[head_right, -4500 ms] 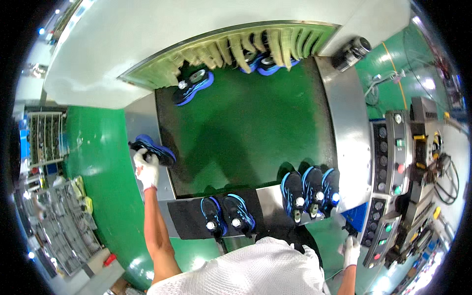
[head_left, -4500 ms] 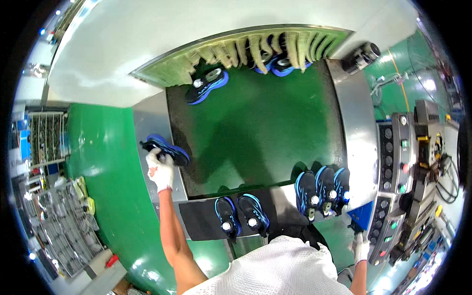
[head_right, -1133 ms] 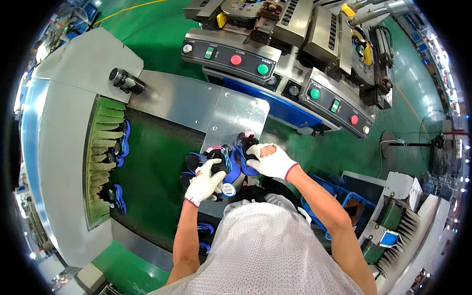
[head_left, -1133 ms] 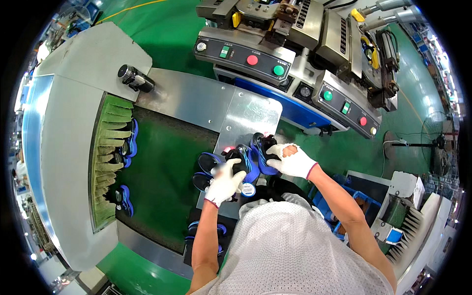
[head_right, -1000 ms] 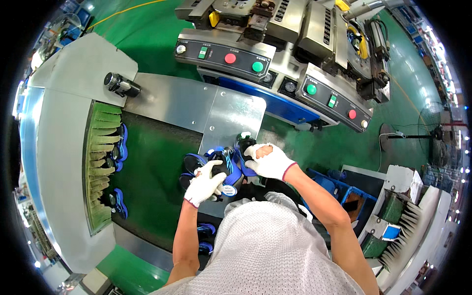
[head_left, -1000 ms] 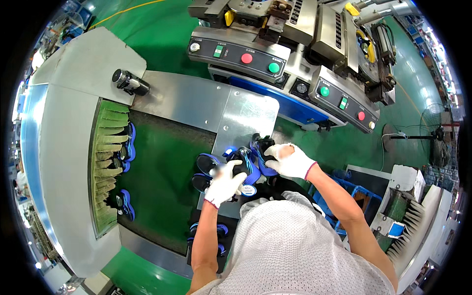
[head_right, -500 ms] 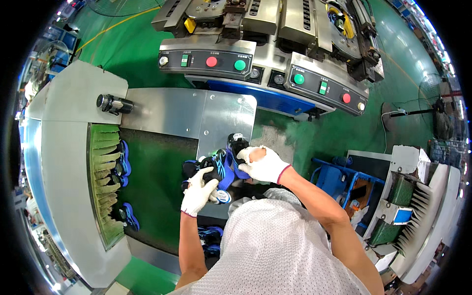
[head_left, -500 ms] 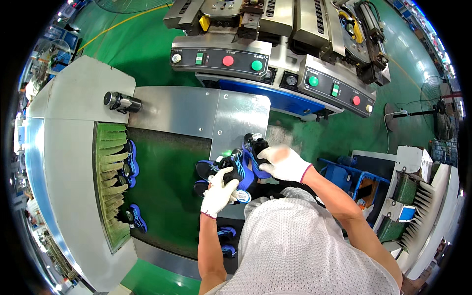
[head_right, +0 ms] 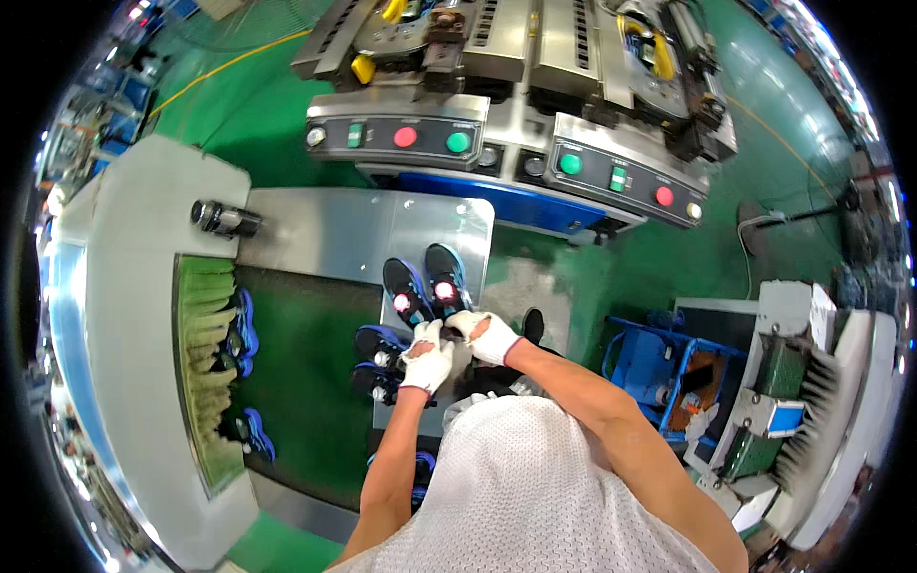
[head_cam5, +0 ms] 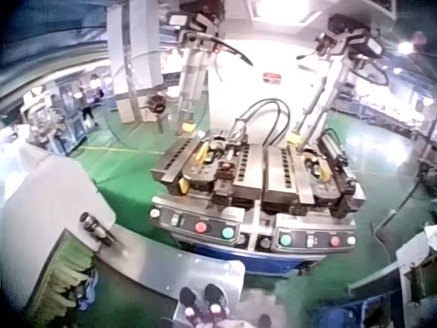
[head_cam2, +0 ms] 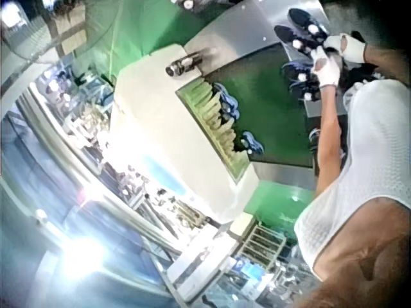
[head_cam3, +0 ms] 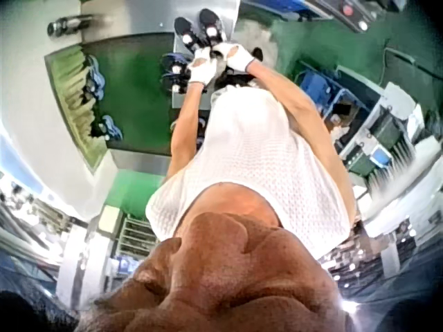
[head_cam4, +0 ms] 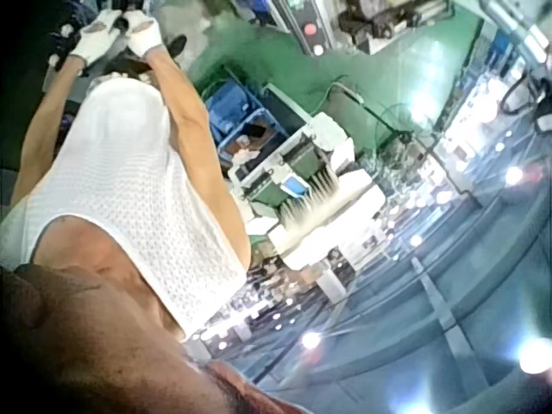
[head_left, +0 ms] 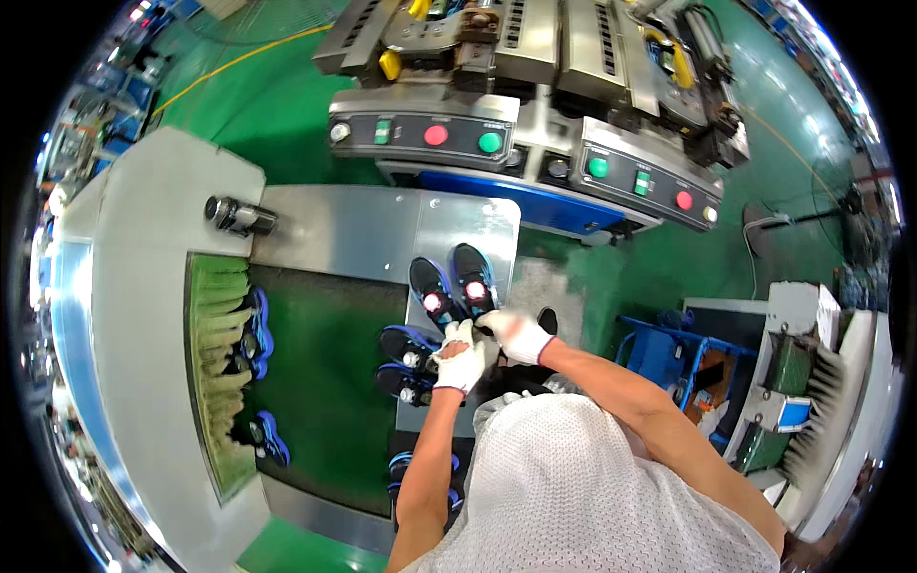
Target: The person places shoes into an industrial press machine, operates the machine with buttons, removes the shoes, and uses a handheld scanner on them before placing them on a conveyor.
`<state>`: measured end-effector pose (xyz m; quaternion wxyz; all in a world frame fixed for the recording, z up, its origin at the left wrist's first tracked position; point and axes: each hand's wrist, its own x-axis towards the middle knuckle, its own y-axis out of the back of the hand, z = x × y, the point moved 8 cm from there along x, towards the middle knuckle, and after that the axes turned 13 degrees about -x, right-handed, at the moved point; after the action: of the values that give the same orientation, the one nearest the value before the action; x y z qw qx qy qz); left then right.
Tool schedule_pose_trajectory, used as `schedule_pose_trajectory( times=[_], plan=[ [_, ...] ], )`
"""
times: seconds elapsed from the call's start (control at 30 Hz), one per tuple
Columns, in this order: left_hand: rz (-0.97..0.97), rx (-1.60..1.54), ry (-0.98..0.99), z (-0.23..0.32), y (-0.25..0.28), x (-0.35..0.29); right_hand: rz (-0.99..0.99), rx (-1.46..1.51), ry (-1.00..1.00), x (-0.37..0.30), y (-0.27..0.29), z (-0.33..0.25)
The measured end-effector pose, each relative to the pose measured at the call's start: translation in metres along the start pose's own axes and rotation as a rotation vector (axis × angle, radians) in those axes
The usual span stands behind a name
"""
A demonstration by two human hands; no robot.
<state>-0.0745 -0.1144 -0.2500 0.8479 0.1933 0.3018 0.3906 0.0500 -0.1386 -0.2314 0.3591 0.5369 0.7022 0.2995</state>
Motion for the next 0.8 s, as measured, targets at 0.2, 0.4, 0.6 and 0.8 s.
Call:
schedule_pose_trajectory(
  times=[0.2,0.4,0.6,0.8],
  plan=[
    [0.162,-0.140,-0.276,0.040,-0.001,-0.014,0.066,-0.103,0.029,-0.004,0.010,0.004],
    [0.422,-0.651,0.152,-0.020,0.029,-0.087,-0.241,-0.004,-0.296,0.032,-0.049,0.001],
    [0.437,-0.311,0.121,0.052,0.112,-0.080,0.092,0.101,-0.432,0.029,-0.048,0.027],
    [0.306,-0.228,-0.188,0.100,0.128,-0.008,0.347,0.058,-0.224,-0.092,0.029,0.057]
  ],
)
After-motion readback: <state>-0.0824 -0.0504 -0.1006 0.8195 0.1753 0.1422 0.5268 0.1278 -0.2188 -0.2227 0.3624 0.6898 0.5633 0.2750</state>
